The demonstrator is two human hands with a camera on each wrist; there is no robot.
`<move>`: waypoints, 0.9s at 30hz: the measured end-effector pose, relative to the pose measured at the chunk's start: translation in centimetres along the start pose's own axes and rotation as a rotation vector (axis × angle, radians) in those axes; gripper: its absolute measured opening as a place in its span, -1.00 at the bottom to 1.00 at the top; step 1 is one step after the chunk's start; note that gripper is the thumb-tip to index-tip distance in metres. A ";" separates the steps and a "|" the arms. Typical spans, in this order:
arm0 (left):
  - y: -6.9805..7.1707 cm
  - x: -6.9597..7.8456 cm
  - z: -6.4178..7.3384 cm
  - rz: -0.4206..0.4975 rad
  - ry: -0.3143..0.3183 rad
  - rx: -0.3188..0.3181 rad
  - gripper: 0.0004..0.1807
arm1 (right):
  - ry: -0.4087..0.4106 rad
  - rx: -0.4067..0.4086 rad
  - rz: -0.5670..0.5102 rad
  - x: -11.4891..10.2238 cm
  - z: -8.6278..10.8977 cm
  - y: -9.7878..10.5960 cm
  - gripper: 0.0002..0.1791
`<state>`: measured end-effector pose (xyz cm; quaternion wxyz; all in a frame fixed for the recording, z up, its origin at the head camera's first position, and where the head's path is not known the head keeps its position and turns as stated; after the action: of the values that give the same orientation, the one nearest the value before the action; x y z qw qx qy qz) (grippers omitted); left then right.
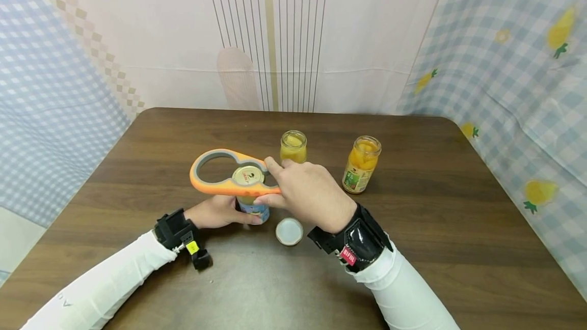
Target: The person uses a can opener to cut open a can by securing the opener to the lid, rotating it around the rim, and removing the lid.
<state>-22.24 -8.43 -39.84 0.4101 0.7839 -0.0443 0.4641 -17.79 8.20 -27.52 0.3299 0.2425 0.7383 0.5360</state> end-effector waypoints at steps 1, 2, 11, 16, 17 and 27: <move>0.1 0.5 0.0 -0.015 -0.023 0.011 -0.16 | -0.004 -0.004 -0.005 0.0 0.0 0.0 -0.19; 0.3 0.9 0.0 -0.027 -0.041 0.023 -0.15 | -0.007 -0.008 -0.009 0.1 0.0 0.0 -0.19; 0.9 3.2 0.1 -0.044 -0.053 0.019 -0.13 | 0.028 -0.027 0.000 0.0 0.0 -0.1 -0.17; 0.9 3.6 0.0 -0.063 -0.087 0.019 -0.09 | 0.056 -0.026 0.028 -0.2 -0.1 -0.2 -0.18; 0.9 3.6 0.1 -0.069 -0.088 0.019 -0.08 | 0.055 -0.031 0.032 -0.2 -0.1 -0.2 -0.18; 1.0 3.8 0.0 -0.146 -0.115 0.027 -0.07 | 0.020 -0.087 0.012 -0.2 0.0 -0.4 -0.20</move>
<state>-20.50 -7.90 -36.34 0.4291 0.8159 -0.0043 0.3875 -17.69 7.92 -27.82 0.3295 0.2266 0.7161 0.5720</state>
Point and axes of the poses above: each hand's wrist, its own z-axis away from the middle knuckle, its own y-axis out of the back of the hand, x = y × z, the point moved 5 cm from there along -z, towards the middle knuckle, and after that the axes turned 12 degrees about -z, right-handed, at the moved point
